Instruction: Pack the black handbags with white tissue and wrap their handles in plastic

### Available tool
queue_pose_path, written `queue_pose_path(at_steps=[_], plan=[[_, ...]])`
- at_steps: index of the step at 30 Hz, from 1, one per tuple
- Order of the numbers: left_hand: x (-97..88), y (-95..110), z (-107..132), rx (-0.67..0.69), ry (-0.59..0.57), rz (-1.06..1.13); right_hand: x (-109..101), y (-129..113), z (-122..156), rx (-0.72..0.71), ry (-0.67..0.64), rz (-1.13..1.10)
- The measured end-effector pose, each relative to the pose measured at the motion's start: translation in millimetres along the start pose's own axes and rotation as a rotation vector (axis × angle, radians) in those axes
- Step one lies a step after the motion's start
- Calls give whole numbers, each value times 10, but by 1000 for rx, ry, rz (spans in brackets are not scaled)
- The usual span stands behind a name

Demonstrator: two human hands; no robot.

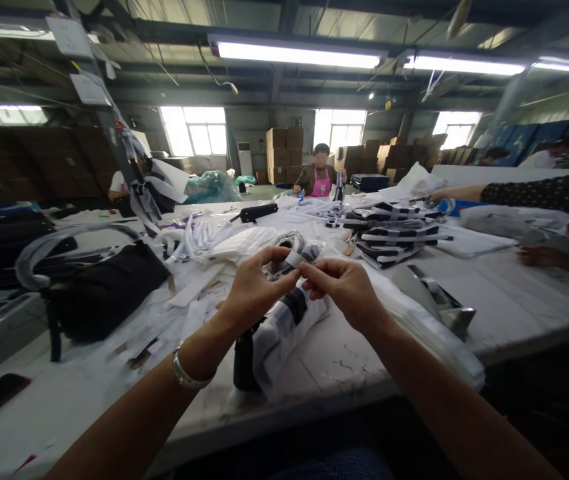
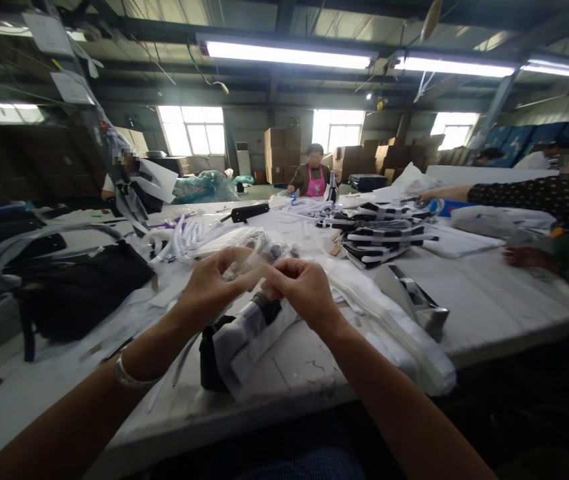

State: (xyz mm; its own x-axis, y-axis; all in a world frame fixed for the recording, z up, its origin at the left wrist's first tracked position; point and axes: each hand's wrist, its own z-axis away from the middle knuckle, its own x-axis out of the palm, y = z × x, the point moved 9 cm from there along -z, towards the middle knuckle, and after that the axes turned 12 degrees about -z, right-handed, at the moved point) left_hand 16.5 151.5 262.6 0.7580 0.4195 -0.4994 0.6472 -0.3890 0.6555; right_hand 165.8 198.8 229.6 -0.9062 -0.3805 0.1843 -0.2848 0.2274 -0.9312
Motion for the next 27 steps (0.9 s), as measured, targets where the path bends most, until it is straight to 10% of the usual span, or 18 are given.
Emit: queue_pose_path(at_steps=[17, 27], plan=[[131, -234, -30, -245, -216, 409, -465, 526, -35, 42, 145, -6], [183, -140, 4, -214, -159, 284, 75, -14, 341, 73, 50, -458]])
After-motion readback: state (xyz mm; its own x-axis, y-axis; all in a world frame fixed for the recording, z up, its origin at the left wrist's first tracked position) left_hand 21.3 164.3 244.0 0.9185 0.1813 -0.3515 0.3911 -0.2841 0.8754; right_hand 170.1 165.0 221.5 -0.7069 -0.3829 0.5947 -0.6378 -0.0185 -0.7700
